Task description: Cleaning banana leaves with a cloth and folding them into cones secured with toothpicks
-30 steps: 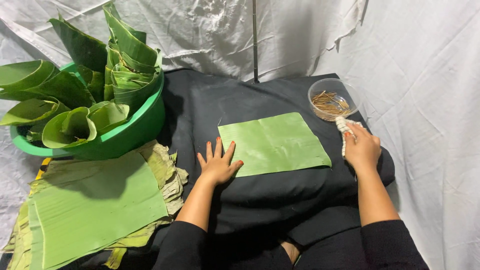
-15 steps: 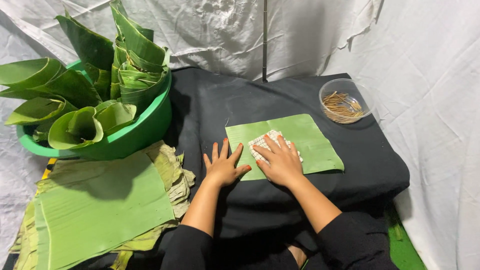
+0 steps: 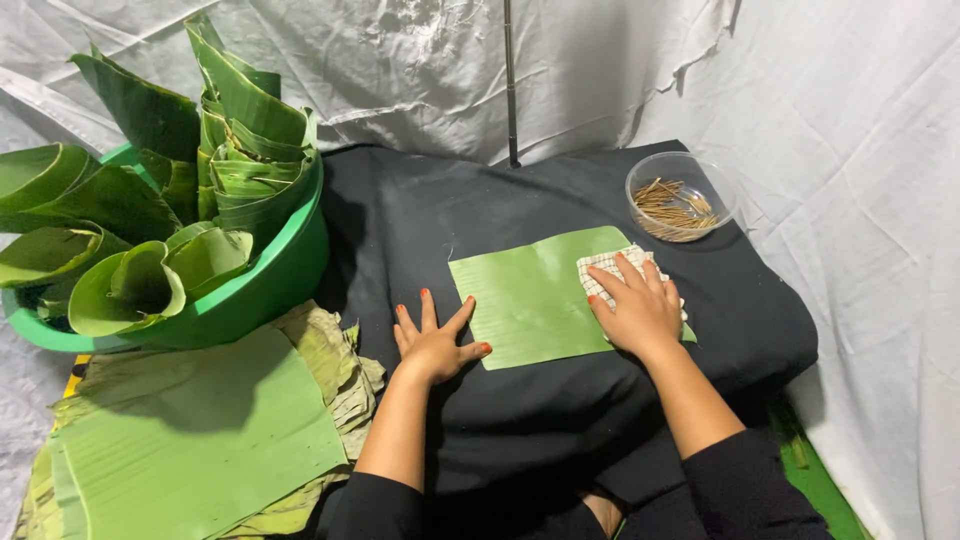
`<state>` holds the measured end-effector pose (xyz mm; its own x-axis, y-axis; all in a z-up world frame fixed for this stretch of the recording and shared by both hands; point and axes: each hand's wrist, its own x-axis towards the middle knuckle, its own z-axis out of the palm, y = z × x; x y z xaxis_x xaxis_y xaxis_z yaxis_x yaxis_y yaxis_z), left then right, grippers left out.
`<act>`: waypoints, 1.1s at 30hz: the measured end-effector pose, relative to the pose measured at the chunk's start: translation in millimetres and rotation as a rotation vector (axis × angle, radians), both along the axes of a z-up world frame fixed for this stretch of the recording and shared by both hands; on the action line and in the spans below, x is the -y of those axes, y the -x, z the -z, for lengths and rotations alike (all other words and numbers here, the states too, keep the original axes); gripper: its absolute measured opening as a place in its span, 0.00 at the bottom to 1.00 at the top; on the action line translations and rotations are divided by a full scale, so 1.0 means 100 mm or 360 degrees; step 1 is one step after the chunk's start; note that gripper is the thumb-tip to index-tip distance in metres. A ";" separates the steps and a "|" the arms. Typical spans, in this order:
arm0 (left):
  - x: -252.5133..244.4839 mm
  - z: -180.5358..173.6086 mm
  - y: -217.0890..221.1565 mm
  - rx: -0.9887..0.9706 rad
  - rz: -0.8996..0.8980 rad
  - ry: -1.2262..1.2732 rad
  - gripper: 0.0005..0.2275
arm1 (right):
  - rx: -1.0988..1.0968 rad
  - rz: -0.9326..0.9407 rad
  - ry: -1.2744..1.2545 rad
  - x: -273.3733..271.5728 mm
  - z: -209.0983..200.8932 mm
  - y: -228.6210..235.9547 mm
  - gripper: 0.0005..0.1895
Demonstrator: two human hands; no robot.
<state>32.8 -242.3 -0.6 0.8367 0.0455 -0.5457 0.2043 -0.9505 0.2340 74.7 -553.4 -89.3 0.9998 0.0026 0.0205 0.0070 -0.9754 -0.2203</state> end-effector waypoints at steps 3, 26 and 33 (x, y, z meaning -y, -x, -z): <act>0.00 0.00 0.00 0.0006 -0.0007 0.0024 0.36 | 0.0173 -0.0091 0.0072 -0.28 -0.04 0.00 0.24; -0.06 0.08 -0.07 0.0022 -0.0050 0.0093 0.43 | -0.0066 -0.0031 -0.0059 -0.27 -0.18 0.16 0.25; -0.04 0.02 -0.06 0.0011 -0.0050 0.0093 0.43 | -0.0185 -0.0470 -0.0205 -1.19 -0.50 0.22 0.25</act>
